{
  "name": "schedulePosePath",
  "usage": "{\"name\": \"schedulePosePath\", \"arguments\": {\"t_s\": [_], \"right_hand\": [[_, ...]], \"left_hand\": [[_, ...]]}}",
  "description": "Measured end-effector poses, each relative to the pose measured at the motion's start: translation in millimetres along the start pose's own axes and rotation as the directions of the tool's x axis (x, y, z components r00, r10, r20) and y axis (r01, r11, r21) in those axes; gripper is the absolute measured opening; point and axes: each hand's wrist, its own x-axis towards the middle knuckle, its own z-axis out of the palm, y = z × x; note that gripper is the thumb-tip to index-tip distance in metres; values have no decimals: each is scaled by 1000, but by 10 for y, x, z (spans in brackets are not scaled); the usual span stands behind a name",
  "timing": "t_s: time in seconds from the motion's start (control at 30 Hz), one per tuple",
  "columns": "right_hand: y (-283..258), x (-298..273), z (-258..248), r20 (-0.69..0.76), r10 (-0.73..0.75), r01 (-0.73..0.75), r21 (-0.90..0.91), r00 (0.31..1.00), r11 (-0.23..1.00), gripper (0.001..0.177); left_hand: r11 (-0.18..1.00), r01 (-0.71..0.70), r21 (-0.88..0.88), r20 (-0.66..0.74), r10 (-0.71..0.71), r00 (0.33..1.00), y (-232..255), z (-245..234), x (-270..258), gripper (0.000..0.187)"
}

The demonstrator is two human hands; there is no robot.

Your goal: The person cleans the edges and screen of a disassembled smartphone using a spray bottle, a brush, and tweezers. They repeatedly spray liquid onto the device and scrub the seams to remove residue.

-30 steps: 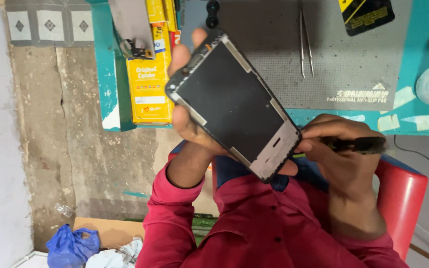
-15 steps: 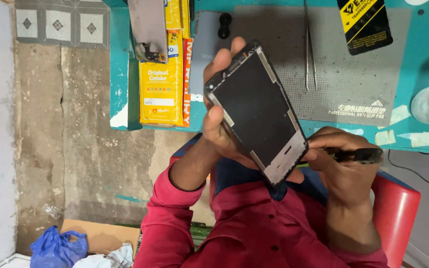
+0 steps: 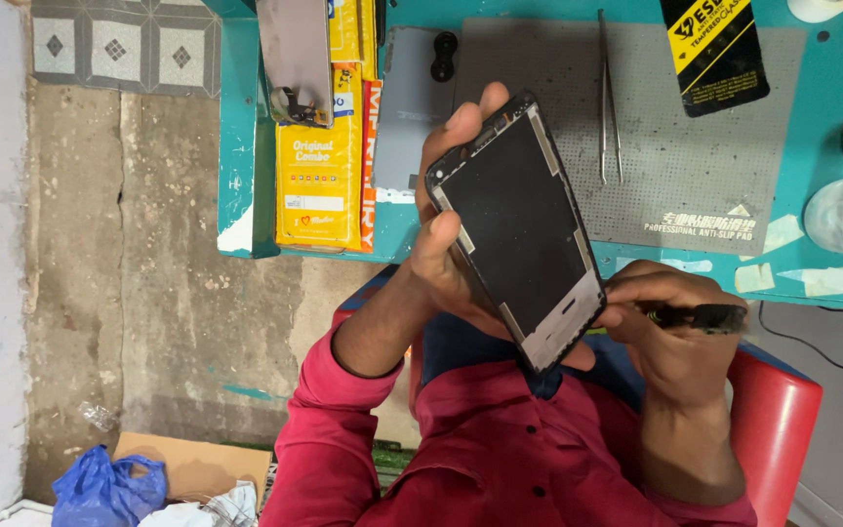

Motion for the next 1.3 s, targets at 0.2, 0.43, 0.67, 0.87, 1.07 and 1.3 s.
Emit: {"name": "schedulePosePath", "arguments": {"t_s": [0.2, 0.43, 0.67, 0.87, 1.07, 1.3], "right_hand": [[-32, 15, 27, 25, -91, 93, -61, 995, 994, 19], [-134, 67, 72, 87, -137, 147, -114, 987, 983, 19], [-122, 70, 70, 98, -162, 171, -92, 982, 981, 19], [-37, 16, 38, 55, -124, 127, -50, 991, 991, 18], [-7, -12, 29, 48, -152, 153, -13, 987, 988, 17], [-13, -15, 9, 46, -202, 205, -49, 978, 978, 30]], "left_hand": [[998, 32, -63, -47, -35, 998, -7, 63, -69, 134], [525, 545, -654, -124, -785, 607, 41, -40, -116, 125], [996, 83, -42, 49, -81, 995, 28, -23, 5, 141], [995, 95, 35, 65, -97, 993, 45, -57, 6, 146], [993, 118, -29, 63, -116, 991, 24, -25, -26, 157], [967, 191, -168, 99, -176, 979, -24, -24, -47, 165]]}}
